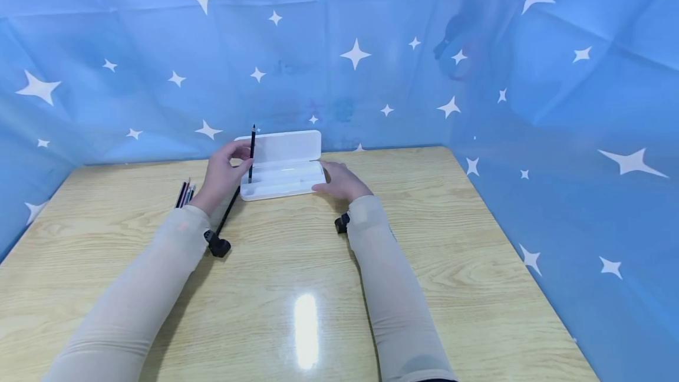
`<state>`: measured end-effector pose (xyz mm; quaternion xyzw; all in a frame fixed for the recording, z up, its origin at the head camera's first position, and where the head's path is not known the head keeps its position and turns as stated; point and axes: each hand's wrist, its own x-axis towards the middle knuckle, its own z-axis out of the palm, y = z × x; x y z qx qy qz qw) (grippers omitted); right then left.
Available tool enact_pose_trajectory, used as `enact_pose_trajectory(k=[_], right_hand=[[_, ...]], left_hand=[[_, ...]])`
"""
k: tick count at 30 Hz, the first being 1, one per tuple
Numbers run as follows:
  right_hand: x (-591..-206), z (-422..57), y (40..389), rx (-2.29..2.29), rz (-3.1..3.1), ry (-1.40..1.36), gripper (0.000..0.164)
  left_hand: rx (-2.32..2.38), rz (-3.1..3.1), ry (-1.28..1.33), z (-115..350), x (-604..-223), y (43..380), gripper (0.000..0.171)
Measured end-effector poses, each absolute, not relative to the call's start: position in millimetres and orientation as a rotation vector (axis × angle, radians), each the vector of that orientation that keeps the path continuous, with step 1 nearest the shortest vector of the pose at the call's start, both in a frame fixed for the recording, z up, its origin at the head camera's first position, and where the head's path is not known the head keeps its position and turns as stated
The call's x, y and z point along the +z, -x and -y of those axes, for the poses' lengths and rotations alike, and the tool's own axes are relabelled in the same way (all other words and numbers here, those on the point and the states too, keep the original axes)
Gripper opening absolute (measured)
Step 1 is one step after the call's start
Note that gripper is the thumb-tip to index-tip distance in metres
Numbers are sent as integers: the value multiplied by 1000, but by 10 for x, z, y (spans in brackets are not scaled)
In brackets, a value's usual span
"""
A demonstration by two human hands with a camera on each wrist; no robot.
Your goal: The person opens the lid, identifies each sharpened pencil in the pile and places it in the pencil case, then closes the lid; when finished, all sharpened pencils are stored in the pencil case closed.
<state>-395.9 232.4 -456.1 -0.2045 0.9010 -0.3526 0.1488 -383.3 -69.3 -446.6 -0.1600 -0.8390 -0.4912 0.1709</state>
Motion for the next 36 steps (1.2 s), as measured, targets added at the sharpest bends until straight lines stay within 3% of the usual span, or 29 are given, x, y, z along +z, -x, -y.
enact_pose_trajectory(k=[18,28,36], right_hand=[[-4567,-2300,3968,-1003,-2599,571,69],[-4566,-2300,3961,-982,-2602,549,71],[-4560,-2313,3969,-969,-2601,533,72]], left_hand=[[-1121,2650,570,608,-4370,3932,33],[-1082,2776,586,543,-4361,3929,20],[-1108,2785,586,618,-4393,3910,23]])
